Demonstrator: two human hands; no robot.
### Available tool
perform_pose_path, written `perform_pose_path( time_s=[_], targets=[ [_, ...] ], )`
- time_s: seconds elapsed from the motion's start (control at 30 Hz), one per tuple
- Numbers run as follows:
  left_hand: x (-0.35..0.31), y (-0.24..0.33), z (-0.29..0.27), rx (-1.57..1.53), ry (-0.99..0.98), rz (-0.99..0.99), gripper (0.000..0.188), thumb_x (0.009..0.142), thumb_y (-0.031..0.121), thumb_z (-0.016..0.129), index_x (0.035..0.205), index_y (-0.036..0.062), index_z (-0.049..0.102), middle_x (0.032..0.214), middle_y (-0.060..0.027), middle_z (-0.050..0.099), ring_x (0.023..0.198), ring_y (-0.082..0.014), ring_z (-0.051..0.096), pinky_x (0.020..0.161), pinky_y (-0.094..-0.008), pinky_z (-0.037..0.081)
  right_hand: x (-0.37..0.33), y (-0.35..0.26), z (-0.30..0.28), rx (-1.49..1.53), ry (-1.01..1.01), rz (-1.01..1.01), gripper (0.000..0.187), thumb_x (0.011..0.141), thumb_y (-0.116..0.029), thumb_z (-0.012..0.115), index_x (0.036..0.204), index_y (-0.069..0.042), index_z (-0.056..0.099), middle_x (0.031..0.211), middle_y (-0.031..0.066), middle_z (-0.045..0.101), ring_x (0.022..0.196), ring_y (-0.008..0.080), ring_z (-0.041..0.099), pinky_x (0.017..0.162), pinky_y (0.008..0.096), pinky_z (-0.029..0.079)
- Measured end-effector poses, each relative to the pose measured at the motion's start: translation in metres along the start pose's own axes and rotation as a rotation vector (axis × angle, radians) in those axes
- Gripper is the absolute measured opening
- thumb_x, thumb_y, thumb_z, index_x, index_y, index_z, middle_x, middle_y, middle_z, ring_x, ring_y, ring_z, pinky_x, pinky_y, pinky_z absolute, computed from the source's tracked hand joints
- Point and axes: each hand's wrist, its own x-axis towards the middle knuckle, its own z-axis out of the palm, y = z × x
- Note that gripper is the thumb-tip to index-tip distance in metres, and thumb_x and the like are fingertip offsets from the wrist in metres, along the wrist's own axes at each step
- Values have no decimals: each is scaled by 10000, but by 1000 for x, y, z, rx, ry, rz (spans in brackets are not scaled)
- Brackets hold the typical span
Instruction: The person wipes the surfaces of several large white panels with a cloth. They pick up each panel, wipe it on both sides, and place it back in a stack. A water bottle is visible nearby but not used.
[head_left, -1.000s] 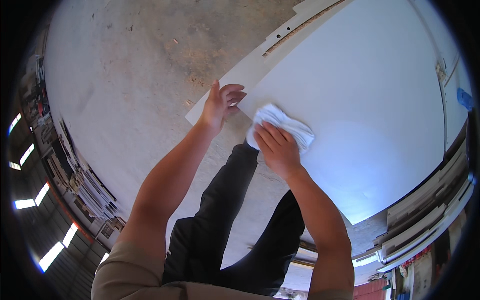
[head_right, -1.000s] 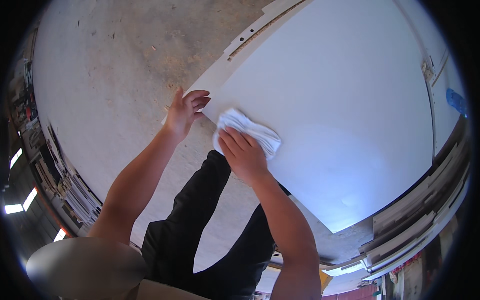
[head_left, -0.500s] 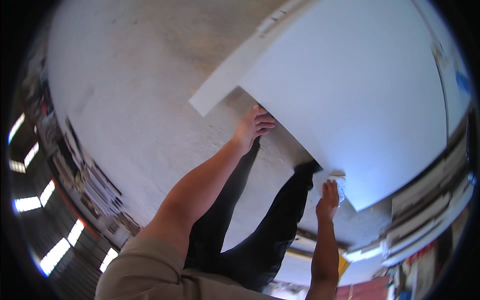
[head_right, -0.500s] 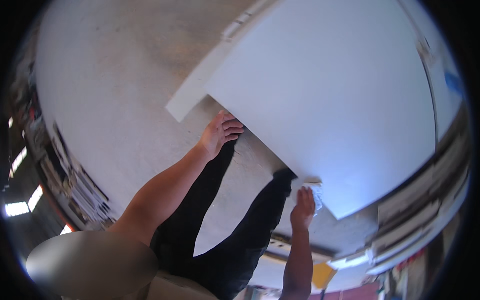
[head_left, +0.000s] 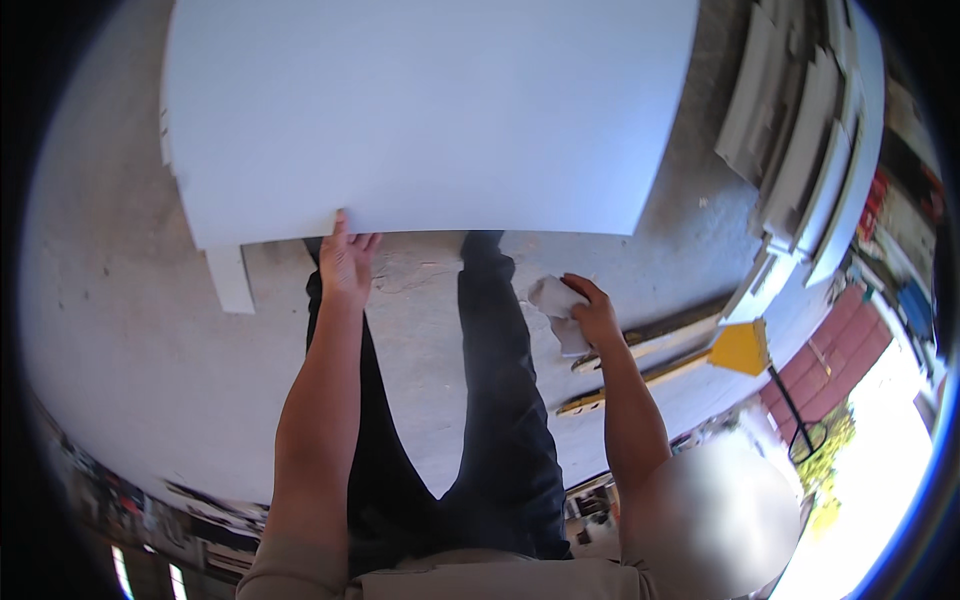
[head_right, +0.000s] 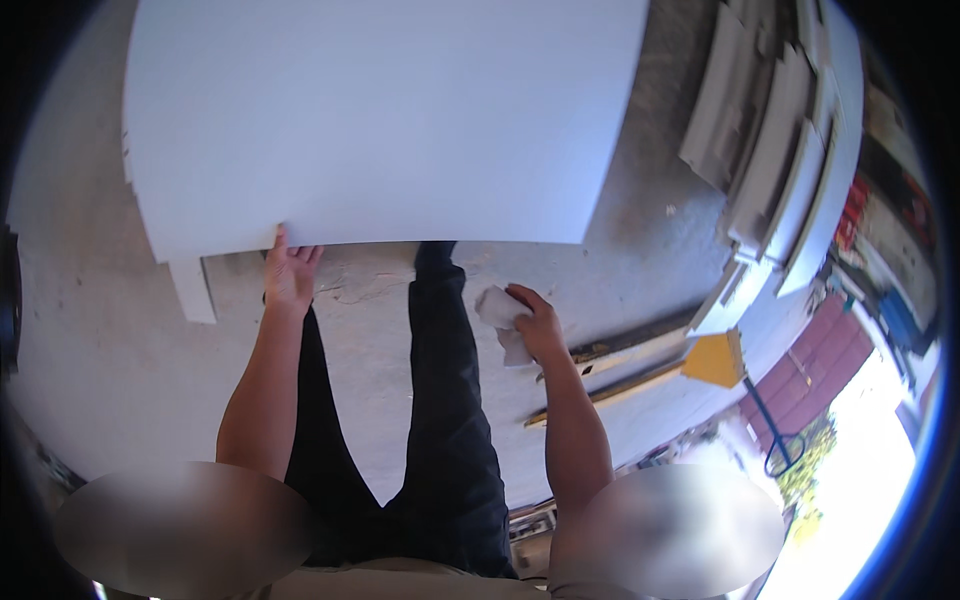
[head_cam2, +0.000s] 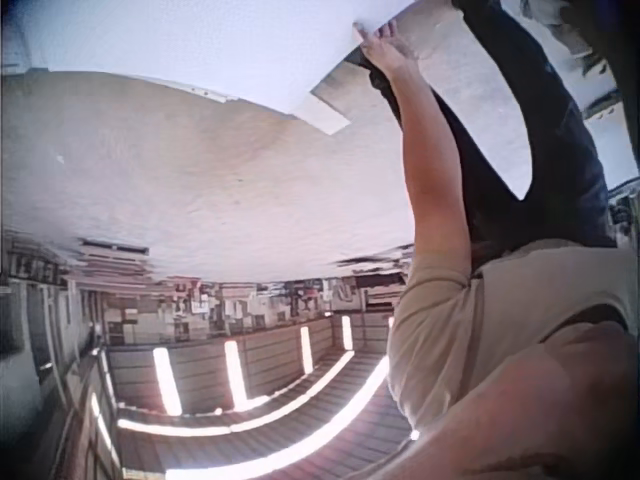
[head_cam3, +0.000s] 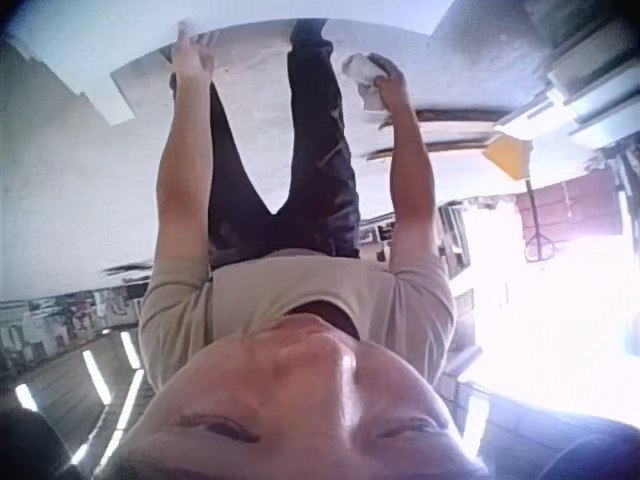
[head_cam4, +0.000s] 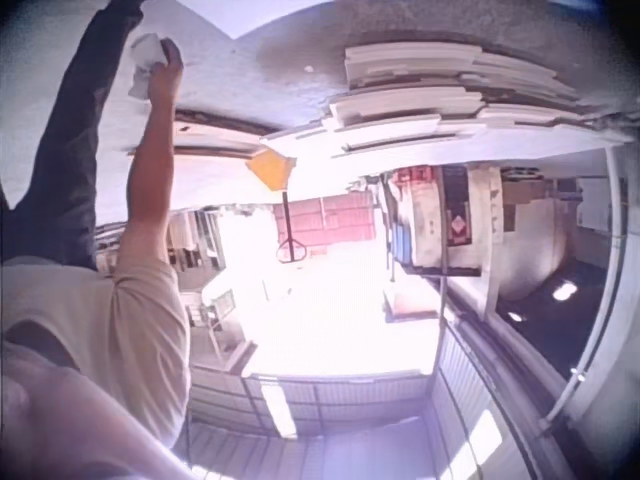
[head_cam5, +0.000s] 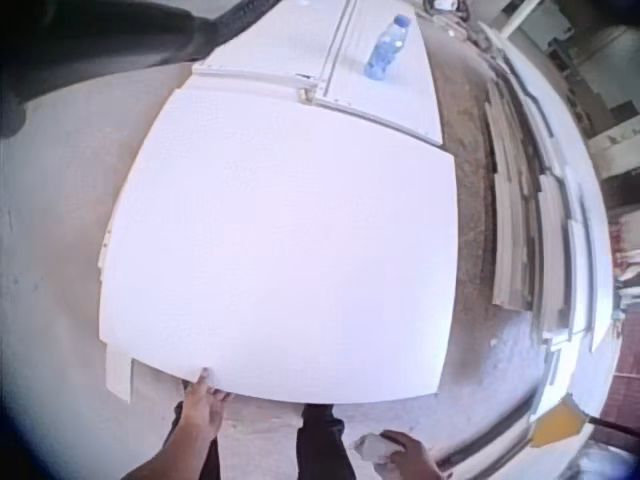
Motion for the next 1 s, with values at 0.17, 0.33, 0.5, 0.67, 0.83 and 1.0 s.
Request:
perform_pose_path(
  time_s=[0.17,0.33,0.5,0.67,0.83,1.0],
  targets=[
    [0,-26,28,-65,33,-9,558,873,420,740,1302,145,515,1273,-28,597,1196,-224,569,1070,-445,397,9,3,-19,404,39,93,801,681,96,427,1462,-82,435,1378,157,570,1249,256,540,1058,328,402],
    [-3,-31,35,-70,0,23,565,896,416,710,1334,129,497,1301,-43,587,1227,-223,543,1098,-451,386,27,-1,-43,570,175,8,965,683,95,436,1577,-155,171,1583,150,310,1331,281,445,1044,329,407],
    [-23,-27,23,-101,9,87,538,939,371,661,1379,125,471,1376,-58,542,1294,-243,499,1114,-483,380,29,9,-86,620,188,-106,1078,681,68,466,1601,-247,0,1615,176,215,1322,278,450,980,316,448],
    [-87,-15,30,-116,0,38,588,917,319,707,1407,139,435,1410,-53,509,1313,-276,477,1099,-520,373,0,-16,-117,505,-62,-178,1146,613,172,413,1604,-249,20,1583,210,268,1354,293,423,1011,313,436],
    [-171,-5,35,-72,46,-20,547,959,360,633,1417,155,415,1430,-47,480,1360,-272,417,1131,-513,328,-54,-39,-146,227,-30,-93,1119,584,222,401,1594,-184,147,1539,190,362,1374,287,408,1088,331,361],
    [-282,17,55,-57,217,-129,414,974,252,615,1332,104,467,1307,-93,563,1224,-288,541,1038,-515,426,-157,-59,-183,153,-51,-11,1091,573,237,394,1584,-127,204,1502,187,421,1380,284,403,1124,344,313]
  ],
)
